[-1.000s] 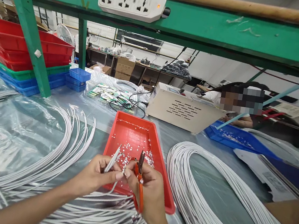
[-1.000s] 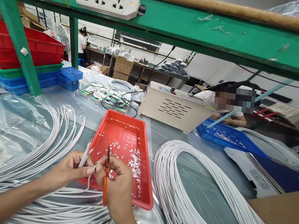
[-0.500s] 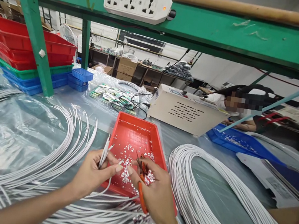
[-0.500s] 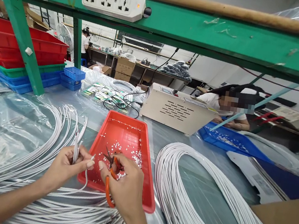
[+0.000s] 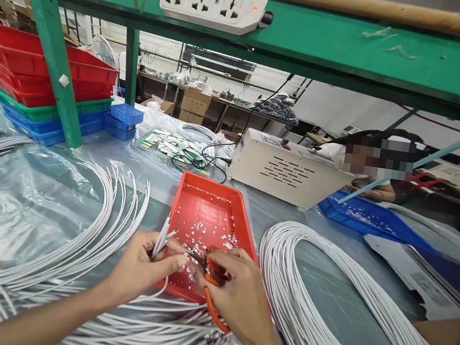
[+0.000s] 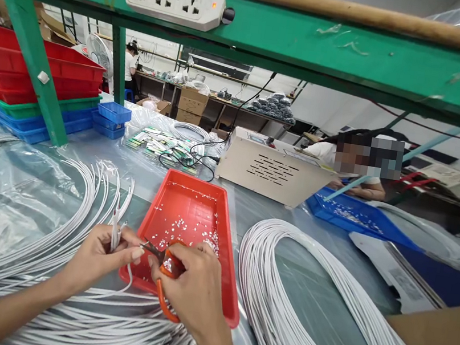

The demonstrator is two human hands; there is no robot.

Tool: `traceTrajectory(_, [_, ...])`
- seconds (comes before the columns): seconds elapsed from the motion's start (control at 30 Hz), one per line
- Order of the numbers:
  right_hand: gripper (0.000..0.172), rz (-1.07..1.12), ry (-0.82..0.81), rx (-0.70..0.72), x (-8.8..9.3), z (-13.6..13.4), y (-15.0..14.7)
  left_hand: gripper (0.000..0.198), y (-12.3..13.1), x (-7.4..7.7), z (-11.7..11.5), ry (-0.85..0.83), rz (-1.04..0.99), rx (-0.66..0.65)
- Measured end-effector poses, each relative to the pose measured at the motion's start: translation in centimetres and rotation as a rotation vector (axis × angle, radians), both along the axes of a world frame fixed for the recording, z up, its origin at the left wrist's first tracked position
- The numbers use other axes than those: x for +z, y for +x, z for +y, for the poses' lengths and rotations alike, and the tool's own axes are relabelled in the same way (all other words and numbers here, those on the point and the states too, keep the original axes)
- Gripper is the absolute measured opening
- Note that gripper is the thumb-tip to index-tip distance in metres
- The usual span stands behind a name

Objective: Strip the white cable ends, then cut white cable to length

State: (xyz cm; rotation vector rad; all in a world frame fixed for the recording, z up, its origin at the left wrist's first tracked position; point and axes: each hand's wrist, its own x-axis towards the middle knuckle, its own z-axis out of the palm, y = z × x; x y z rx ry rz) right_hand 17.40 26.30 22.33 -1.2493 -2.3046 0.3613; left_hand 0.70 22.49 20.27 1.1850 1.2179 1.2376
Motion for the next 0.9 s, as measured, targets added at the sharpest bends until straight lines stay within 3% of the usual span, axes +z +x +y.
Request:
traceTrajectory(0.27, [0.033, -0.012, 0.000, 0.006, -0.1, -0.1, 0.2, 0.025, -0.1, 0.2, 0.0, 0.018, -0.012, -0.074])
traceTrajectory(0.47, [0.033, -0.040, 0.004, 0.010, 0.2, -0.2, 0.6, 0.028, -0.4, 1.0, 0.0, 0.055, -0.028, -0.232])
traceTrajectory(0.67, [0.036, -0.077, 0.071, 0.019, 0.2, 0.0, 0.8, 0.029, -0.7, 0.6, 0.6, 0.014, -0.047, -0.301])
traceTrajectory(0.9, [0.036, -0.095, 0.026, 0.031, 0.3, -0.1, 0.9, 0.022, -0.9, 0.4, 0.8, -0.046, -0.157, -0.323])
